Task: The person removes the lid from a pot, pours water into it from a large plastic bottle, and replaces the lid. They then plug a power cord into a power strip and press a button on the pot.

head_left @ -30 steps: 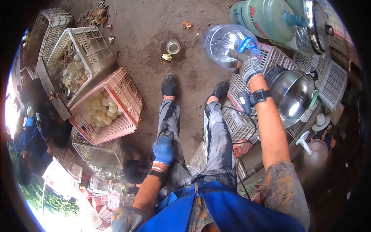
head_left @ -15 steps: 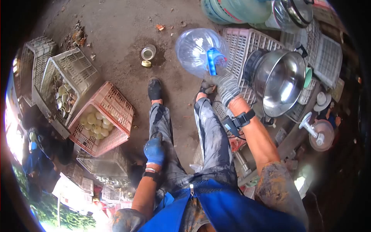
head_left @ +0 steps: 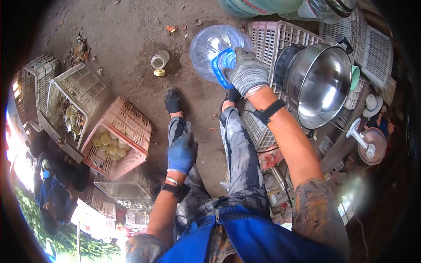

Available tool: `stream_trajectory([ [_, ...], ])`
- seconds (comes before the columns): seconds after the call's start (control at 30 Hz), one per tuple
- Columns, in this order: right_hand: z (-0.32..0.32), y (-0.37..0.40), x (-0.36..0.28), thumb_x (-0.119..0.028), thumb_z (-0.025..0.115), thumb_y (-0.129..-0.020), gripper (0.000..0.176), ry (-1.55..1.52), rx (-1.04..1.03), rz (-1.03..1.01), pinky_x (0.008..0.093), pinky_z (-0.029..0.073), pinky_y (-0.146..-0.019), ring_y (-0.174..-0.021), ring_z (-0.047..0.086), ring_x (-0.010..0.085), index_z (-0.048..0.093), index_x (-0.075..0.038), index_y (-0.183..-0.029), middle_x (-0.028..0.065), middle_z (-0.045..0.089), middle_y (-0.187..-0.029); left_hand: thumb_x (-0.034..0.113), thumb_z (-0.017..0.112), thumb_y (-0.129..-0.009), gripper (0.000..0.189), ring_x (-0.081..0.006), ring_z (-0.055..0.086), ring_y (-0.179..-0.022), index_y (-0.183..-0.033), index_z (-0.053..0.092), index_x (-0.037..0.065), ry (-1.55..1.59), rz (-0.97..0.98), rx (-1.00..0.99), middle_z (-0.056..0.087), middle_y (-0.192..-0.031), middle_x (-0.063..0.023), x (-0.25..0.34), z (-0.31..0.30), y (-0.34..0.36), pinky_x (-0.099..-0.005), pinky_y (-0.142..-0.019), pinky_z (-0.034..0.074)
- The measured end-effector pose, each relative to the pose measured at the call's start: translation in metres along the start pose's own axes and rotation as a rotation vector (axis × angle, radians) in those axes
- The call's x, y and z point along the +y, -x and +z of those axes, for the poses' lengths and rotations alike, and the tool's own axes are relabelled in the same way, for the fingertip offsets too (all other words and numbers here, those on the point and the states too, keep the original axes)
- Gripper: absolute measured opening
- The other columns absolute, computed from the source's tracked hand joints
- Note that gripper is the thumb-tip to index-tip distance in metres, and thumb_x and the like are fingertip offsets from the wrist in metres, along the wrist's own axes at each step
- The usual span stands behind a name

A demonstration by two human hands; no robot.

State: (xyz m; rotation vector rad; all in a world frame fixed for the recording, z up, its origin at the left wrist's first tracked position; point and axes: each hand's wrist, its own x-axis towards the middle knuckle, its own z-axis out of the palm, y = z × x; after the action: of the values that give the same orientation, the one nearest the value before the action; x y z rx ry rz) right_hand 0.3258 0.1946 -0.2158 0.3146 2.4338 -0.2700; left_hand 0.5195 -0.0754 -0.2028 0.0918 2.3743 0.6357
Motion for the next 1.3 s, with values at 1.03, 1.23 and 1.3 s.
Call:
stream_trajectory([
  [1.03, -0.001, 0.021, 0.008, -0.015, 0.088, -0.064, 0.056, -0.718, -0.314, -0.39, 0.0307, 0.05, -0.081, -0.088, 0.061, 0.015, 0.061, -0.005, -0.112, 0.007, 0.064, -0.097, 0.014, 0.063, -0.088, 0.041, -0.0137, 0.065, -0.072, -0.127, 0.062, 0.002, 0.855, -0.5, -0.076, 0.068, -0.089, -0.0074, 0.002, 0.013, -0.097, -0.0266, -0.062, 0.05],
  [1.23, -0.05, 0.056, 0.008, -0.012, 0.084, -0.063, 0.046, -0.715, -0.258, -0.195, 0.0343, 0.052, -0.073, -0.082, 0.062, 0.0189, 0.063, -0.006, -0.104, 0.0071, 0.063, -0.09, 0.014, 0.065, -0.088, 0.039, -0.0149, 0.066, -0.071, -0.125, 0.063, 0.004, 1.165, -0.741, -0.032, 0.068, -0.088, -0.0079, -0.023, 0.029, -0.099, -0.0269, -0.061, 0.05],
  [1.3, -0.063, 0.078, 0.013, -0.01, 0.083, -0.062, 0.047, -0.728, -0.318, -0.251, 0.0337, 0.051, -0.072, -0.079, 0.062, 0.02, 0.062, -0.007, -0.103, 0.0079, 0.063, -0.089, 0.019, 0.067, -0.088, 0.041, -0.013, 0.063, -0.07, -0.125, 0.062, 0.003, 1.176, -0.672, 0.029, 0.066, -0.086, -0.0052, -0.033, 0.024, -0.103, -0.0254, -0.059, 0.048],
])
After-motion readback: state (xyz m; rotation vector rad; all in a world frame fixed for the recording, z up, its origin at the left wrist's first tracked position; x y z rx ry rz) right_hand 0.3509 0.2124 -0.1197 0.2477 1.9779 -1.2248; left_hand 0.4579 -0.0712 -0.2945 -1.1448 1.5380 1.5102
